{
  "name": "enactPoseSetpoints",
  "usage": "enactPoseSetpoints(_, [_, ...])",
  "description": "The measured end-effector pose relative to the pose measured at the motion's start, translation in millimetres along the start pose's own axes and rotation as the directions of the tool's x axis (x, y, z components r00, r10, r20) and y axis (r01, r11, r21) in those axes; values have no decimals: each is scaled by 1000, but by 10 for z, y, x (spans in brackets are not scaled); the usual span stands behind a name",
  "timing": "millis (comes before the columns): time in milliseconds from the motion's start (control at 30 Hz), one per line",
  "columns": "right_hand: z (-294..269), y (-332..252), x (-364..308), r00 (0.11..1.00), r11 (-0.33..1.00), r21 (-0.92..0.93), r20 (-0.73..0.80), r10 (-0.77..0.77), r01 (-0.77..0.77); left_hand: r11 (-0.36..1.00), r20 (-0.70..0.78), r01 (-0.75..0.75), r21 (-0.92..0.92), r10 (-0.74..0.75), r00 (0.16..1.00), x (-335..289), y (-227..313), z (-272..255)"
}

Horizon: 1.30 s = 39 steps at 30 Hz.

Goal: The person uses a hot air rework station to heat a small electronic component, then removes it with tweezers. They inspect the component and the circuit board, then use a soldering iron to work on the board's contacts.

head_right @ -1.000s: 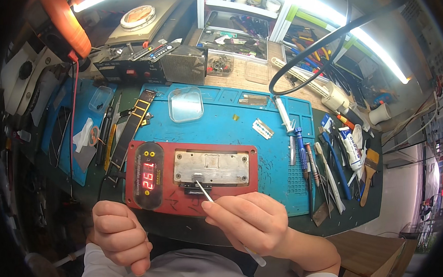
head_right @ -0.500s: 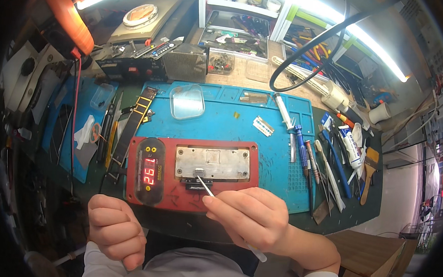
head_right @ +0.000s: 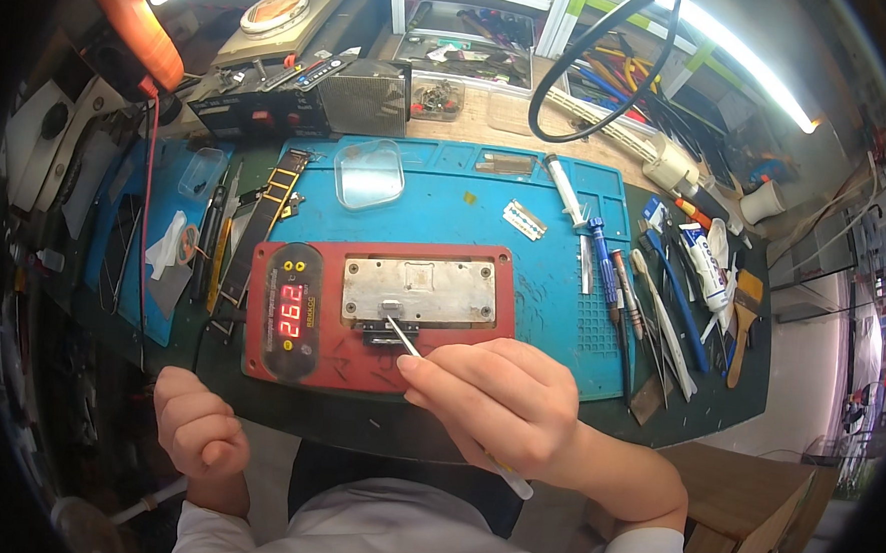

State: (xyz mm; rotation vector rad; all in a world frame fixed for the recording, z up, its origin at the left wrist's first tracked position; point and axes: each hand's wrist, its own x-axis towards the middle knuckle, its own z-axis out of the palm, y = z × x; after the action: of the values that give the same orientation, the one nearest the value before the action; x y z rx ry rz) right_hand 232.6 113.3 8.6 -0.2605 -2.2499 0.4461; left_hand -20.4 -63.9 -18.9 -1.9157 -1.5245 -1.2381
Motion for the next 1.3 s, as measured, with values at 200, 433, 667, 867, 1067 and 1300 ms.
enactPoseSetpoints(200, [3,17,-7,1000,1000,13,-8,-9,9,1000,49,-21,-22,22,999,175,35,104])
enactPoseSetpoints(433, [-79,-4,-87,997,997,14,-31,-74,75,997,33,-75,0,75,997,64,17,88])
enactPoseSetpoints(667, [-64,-41,-111,977,966,-154,-13,-214,209,995,12,-88,40,88,996,-113,-7,23])
enactPoseSetpoints(867, [-63,-50,-90,973,946,-229,36,-229,231,995,-25,-82,51,84,996,-118,-26,35])
enactPoseSetpoints(1067, [-77,-30,-92,966,936,-240,74,-248,258,997,9,-75,37,75,997,-127,-24,10])
enactPoseSetpoints(1300, [-66,-39,-90,960,921,-270,72,-270,279,995,15,-94,31,93,996,-118,-38,8])
